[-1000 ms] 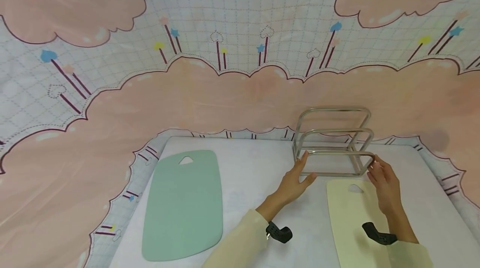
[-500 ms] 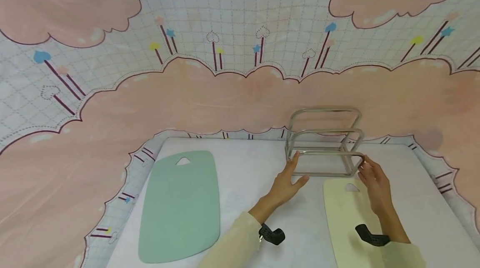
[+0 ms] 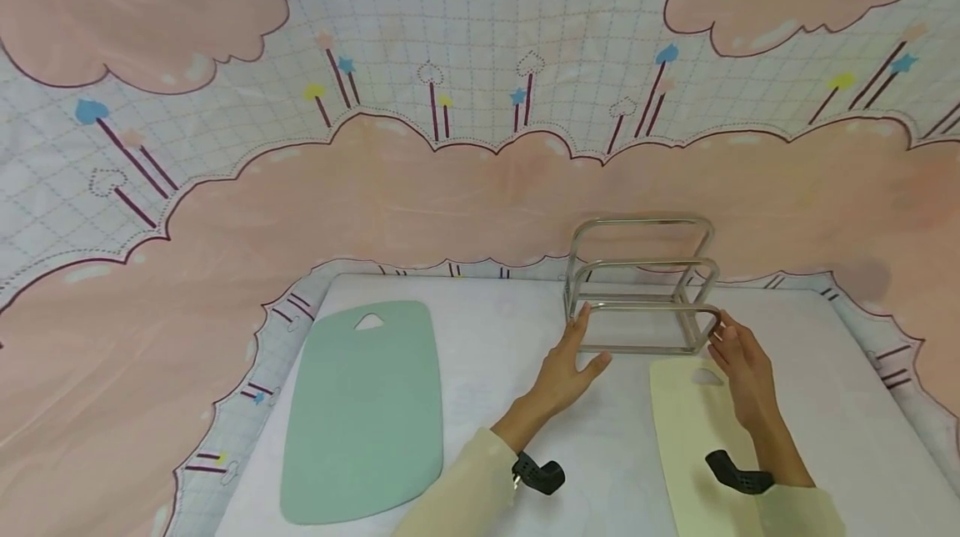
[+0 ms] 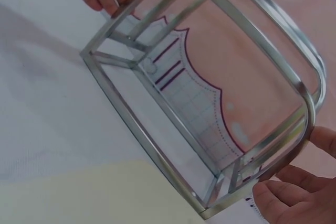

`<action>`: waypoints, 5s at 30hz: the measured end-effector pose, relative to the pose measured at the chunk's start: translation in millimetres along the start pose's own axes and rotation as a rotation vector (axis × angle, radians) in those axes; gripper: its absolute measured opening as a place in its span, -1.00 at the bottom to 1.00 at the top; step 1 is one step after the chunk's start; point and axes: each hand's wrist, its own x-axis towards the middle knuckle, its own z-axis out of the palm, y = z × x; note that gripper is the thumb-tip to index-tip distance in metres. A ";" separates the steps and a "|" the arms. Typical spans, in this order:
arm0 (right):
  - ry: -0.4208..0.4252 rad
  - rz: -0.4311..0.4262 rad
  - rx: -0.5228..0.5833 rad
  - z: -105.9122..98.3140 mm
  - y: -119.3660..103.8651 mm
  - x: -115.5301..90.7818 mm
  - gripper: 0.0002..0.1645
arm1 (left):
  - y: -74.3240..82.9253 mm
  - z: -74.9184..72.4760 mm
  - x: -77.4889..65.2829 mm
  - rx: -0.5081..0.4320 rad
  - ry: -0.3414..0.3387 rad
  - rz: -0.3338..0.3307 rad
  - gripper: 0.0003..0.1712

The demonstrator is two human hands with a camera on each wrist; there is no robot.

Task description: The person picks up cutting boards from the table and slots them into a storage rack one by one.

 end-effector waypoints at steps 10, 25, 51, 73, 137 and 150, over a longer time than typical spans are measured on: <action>0.000 -0.008 0.035 9.7 -0.6 0.8 -0.40 | -3.3 -8.2 -6.1 -0.029 0.022 -0.029 -0.14; -0.045 -0.028 -0.006 24.7 -3.9 -3.4 -0.40 | -12.2 -22.5 -18.2 -0.051 0.053 -0.024 -0.15; -0.116 -0.049 0.187 58.3 -7.4 -5.0 -0.43 | -31.0 -48.7 -35.0 -0.073 0.120 -0.002 -0.18; -0.161 -0.016 -0.015 87.3 -13.6 -7.0 -0.38 | -46.4 -70.8 -50.0 -0.059 0.194 -0.028 -0.19; -0.238 -0.079 -0.049 128.5 -27.3 -19.9 -0.24 | -65.8 -101.5 -47.5 -0.113 0.254 -0.029 -0.25; -0.224 -0.112 -0.055 130.1 -26.6 -27.5 -0.26 | -60.0 -101.4 -58.5 -0.143 0.254 -0.111 -0.27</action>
